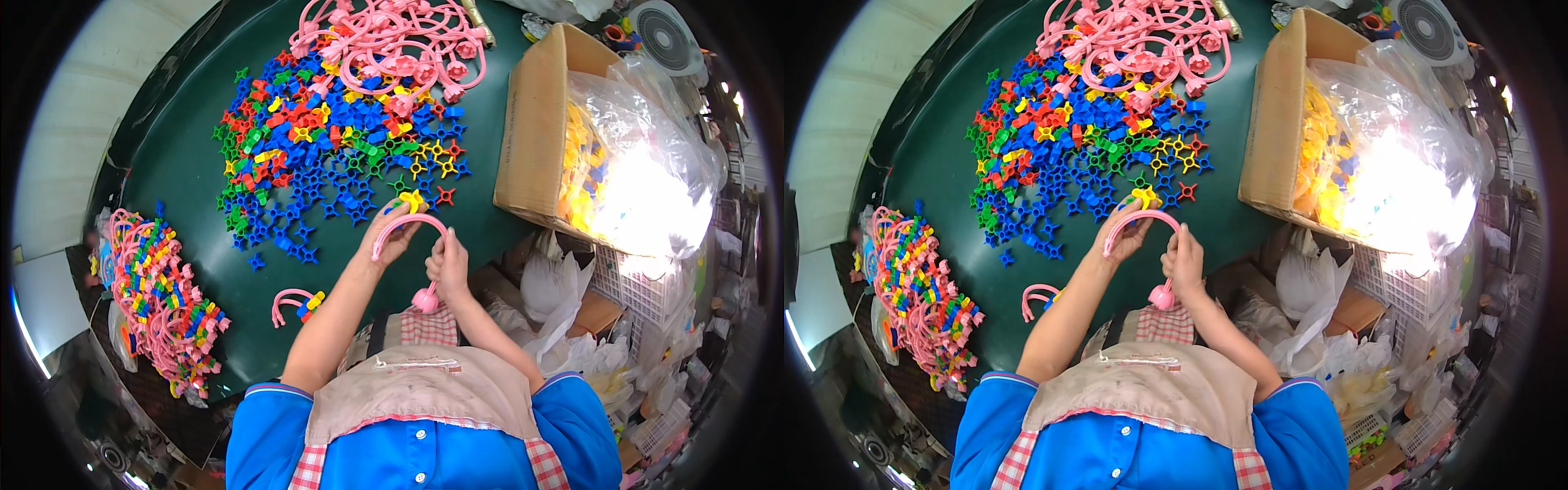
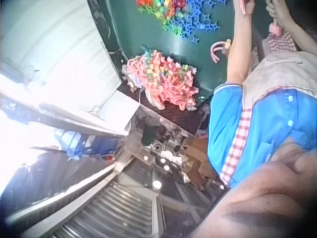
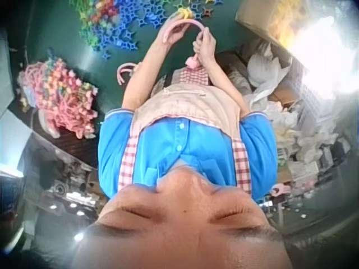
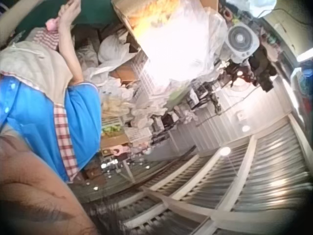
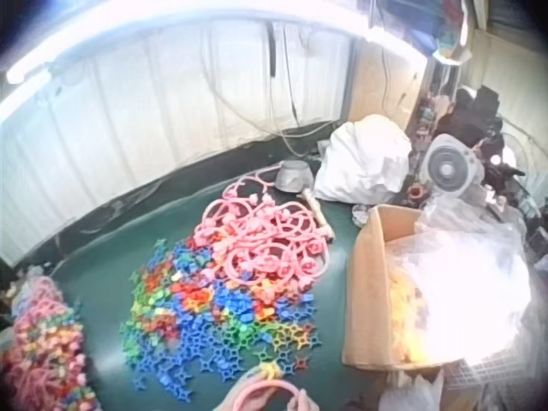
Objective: The person assembles colorful plastic star-shaped pieces onto pink plastic rings by hand. They repeatedly pick up a ring, insert multiple star pieces, and place the completed assembly on the table. The person also gathers loose pieces from a white bag and adds them to the work area.
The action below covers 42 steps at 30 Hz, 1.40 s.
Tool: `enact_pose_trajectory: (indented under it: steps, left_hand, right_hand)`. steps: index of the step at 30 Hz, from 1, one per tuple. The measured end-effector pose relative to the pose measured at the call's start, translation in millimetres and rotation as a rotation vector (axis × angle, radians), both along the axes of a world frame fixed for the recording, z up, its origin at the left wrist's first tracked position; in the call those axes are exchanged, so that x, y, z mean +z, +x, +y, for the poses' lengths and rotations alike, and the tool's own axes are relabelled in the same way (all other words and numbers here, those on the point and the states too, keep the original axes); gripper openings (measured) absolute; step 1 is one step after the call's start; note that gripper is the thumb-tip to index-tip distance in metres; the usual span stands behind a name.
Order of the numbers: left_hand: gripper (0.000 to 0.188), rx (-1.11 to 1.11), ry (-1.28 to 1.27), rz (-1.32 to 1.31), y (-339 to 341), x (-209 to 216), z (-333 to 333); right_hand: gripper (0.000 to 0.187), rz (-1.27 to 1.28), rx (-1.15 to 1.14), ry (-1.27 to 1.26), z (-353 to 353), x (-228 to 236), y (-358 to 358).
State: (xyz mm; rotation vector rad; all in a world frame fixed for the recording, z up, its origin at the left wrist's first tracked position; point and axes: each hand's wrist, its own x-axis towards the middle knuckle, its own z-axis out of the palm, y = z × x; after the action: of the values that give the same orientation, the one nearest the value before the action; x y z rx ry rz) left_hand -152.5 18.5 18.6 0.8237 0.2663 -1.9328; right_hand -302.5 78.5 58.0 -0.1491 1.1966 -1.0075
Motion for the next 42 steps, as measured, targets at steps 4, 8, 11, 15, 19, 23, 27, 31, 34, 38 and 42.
enact_pose_trajectory:
  steps: [4, 8, 11, 15, 19, 23, 27, 31, 34, 38, 42]
  left_hand:
    - [0.03, -0.067, -0.054, -0.159, -16, 7, 4]
    - [0.03, -0.058, 0.053, 0.075, -26, 0, 11]
    - [0.033, -0.186, 0.022, 0.089, -35, 1, 17]
    - [0.051, -0.802, -0.351, -0.192, -59, 23, 9]
    - [0.045, -0.781, -1.108, -1.727, -92, -23, -15]
    - [0.012, -1.033, -0.985, -1.964, -84, -44, -49]
    - [0.02, -0.685, -0.86, -1.346, -59, -28, -53]
    - [0.022, -0.45, -0.307, -0.433, -30, -16, -18]
    - [0.019, -0.216, -0.084, -0.244, -2, -12, 3]
    - [0.017, -0.203, -0.212, -0.112, 47, -9, 18]
    - [0.049, -0.887, -0.204, -0.834, 81, 72, 12]
  right_hand:
    - [0.047, -0.097, -0.383, -0.137, 0, 21, -27]
    - [0.047, 0.029, -0.346, -0.117, 4, 11, -41]
    - [0.047, 0.048, -0.253, -0.096, 39, 1, -37]
    - [0.049, -0.334, -0.272, 0.277, 71, -40, -82]
    - [0.051, -0.385, -0.347, 0.392, 90, -55, -104]
    - [0.047, -0.254, -0.458, 0.254, 71, -44, -100]
    - [0.044, -0.146, -0.503, -0.019, 27, -24, -80]
    - [0.047, -0.111, -0.534, -0.067, 4, -13, -45]
    - [0.049, -0.179, -0.43, -0.016, 4, -18, -18]
    - [0.048, -0.029, 0.039, -0.107, 1, -1, 0]
    - [0.041, 0.112, 0.706, -0.065, -12, -34, -1]
